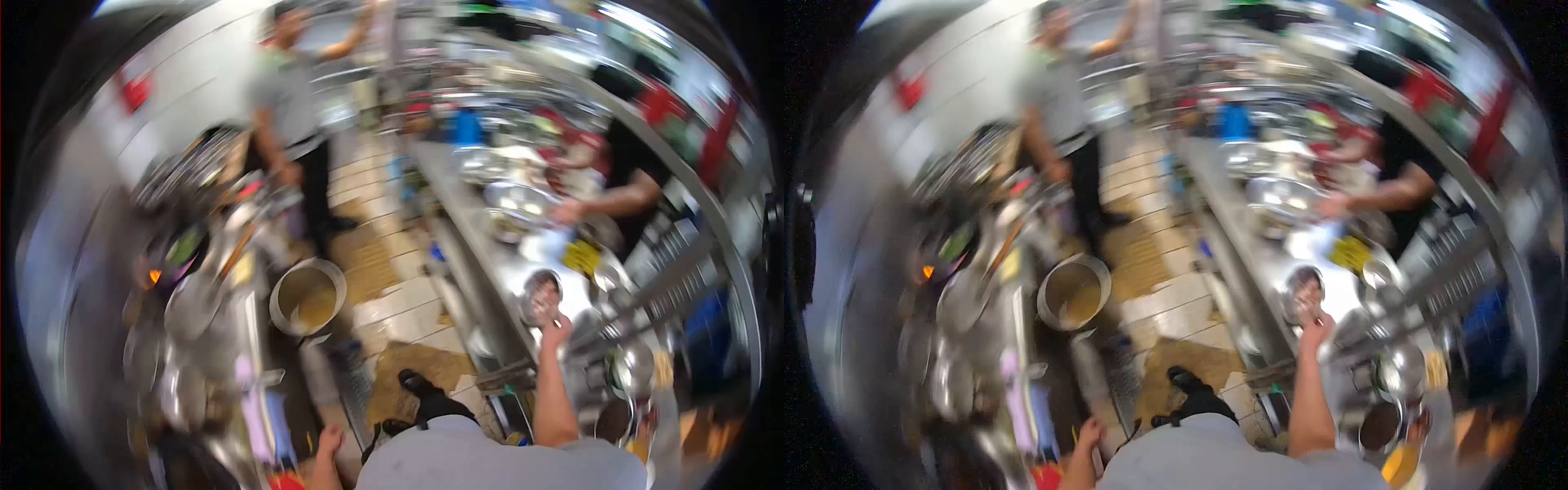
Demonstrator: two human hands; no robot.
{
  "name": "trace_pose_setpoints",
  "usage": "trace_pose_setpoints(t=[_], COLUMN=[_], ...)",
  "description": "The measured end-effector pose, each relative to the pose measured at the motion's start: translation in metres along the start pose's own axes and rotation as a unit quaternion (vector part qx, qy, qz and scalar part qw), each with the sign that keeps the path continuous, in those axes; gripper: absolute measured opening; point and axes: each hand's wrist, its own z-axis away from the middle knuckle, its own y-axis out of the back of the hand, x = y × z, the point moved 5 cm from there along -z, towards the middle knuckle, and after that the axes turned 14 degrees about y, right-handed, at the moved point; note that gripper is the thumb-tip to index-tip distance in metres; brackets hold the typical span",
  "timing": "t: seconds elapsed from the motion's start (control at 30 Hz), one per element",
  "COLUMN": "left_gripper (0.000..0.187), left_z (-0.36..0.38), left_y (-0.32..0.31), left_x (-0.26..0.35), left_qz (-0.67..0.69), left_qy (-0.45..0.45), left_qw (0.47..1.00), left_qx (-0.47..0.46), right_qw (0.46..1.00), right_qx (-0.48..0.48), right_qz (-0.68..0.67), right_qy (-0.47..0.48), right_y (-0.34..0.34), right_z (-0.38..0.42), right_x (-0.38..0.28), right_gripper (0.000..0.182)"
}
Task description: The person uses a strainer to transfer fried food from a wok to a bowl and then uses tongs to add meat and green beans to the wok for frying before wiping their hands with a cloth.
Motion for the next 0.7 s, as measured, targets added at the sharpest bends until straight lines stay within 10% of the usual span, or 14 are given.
trace_pose_setpoints(t=[0.07,0.33,0.47,0.7], left_gripper=[0.027,0.028,0.02,0.018], left_z=[0.006,0.102,0.133,0.185], left_y=[0.008,0.005,-0.04,-0.04], left_x=[0.0,-0.066,-0.143,-0.193], left_qz=[0.009,0.121,0.548,0.691], left_qy=[0.027,0.091,0.21,0.27], left_qw=[0.999,0.974,0.799,0.63], left_qx=[0.031,0.171,0.132,0.231], right_qw=[0.916,0.499,0.279,0.201], right_qx=[-0.111,-0.728,-0.875,-0.907], right_qz=[-0.232,-0.263,-0.233,-0.158], right_qy=[-0.308,-0.39,-0.32,-0.335], right_y=[-0.032,-0.166,-0.153,-0.098], right_z=[0.049,0.318,0.436,0.59], right_x=[-0.064,-0.203,-0.358,-0.456], right_gripper=[0.034,0.016,0.019,0.029])
